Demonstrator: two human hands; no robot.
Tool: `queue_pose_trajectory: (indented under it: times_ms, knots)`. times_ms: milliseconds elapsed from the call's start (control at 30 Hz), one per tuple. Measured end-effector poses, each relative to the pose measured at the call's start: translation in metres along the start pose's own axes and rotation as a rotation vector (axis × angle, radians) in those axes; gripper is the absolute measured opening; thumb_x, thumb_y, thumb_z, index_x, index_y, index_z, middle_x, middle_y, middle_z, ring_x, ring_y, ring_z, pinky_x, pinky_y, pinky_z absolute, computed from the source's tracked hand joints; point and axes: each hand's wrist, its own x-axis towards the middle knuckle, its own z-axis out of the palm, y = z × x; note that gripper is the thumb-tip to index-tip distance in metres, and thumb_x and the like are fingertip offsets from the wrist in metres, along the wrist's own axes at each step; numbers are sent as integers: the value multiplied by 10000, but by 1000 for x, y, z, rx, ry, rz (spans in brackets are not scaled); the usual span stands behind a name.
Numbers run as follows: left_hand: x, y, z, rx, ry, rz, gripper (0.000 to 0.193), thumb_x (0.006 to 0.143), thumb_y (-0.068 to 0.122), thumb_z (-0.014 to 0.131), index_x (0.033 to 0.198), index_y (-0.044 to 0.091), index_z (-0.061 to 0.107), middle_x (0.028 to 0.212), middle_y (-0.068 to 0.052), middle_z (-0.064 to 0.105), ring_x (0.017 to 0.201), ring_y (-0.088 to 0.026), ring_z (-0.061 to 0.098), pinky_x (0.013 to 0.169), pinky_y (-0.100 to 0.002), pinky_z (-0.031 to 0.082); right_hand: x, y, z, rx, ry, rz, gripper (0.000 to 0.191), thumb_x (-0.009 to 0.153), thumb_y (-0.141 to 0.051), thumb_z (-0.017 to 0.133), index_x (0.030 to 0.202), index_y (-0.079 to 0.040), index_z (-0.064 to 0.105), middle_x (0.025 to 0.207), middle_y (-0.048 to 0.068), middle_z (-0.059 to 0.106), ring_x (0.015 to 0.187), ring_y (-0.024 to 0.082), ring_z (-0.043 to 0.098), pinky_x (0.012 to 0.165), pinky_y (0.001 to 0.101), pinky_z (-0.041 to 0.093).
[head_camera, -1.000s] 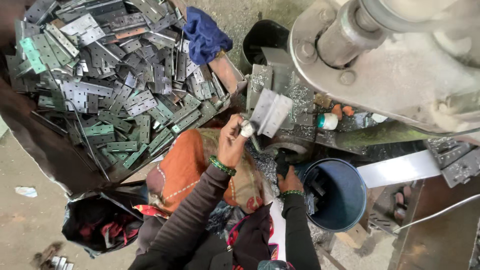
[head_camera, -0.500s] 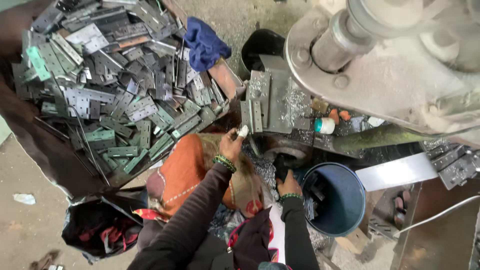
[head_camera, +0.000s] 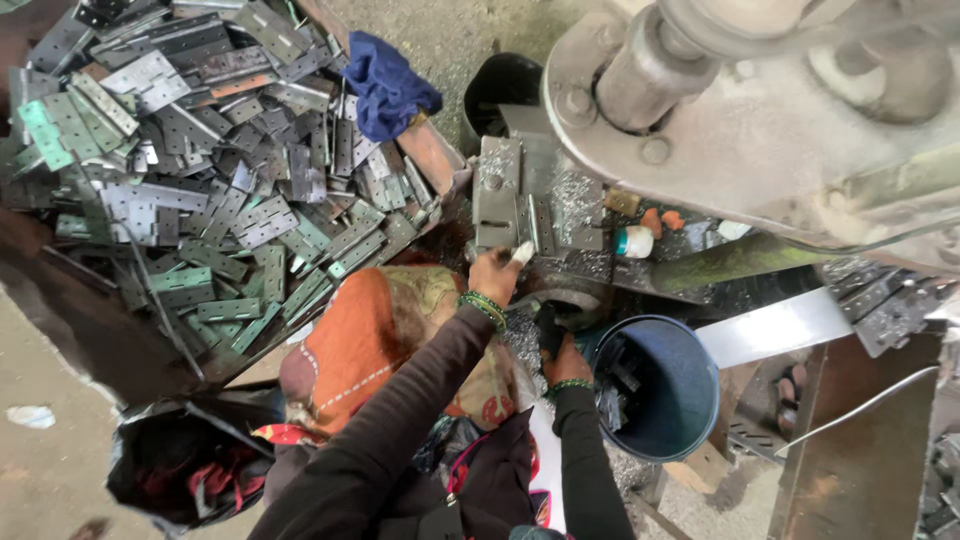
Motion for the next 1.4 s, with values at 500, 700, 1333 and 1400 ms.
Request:
queue_pose_trajectory:
  times_ms: [500,700,1333,1400]
  knots:
    - [3,61,-4,1021,118,716,743,663,359,746,1319,37,612,1414,-122,556,1438,-326,346,1159,-684,2,11,4,-42,-175,-254,-10,782,867,-430,713,1464,-65,364,1166,300,677,1087,478,661,915,549,535]
    - [20,59,4,1028,56,568,447,838,248,660,1252,81,654,1508,-85,552,1487,-292,394,1236,-693,-42,2,-10,-82,-397,-162,-56,530,913,-387,663,1335,-109,507,1076,189,759,1048,416,712,873,560,552]
    - [37,50,5,970,76,667,487,914,305,646,1320,37,637,1475,-101,552,1478,-307,380,1274,-647,36,6,-1,-61,-376,-138,11,592,887,-372,695,1342,-96,434,1053,220,730,1008,435,711,843,575,542]
    - [41,52,8,977,112,680,502,900,303,643,1329,44,633,1504,-101,530,1491,-305,361,1262,-643,33,8,3,-39,-309,-174,38,676,897,-365,692,1404,-64,361,1049,248,718,986,451,705,819,577,542]
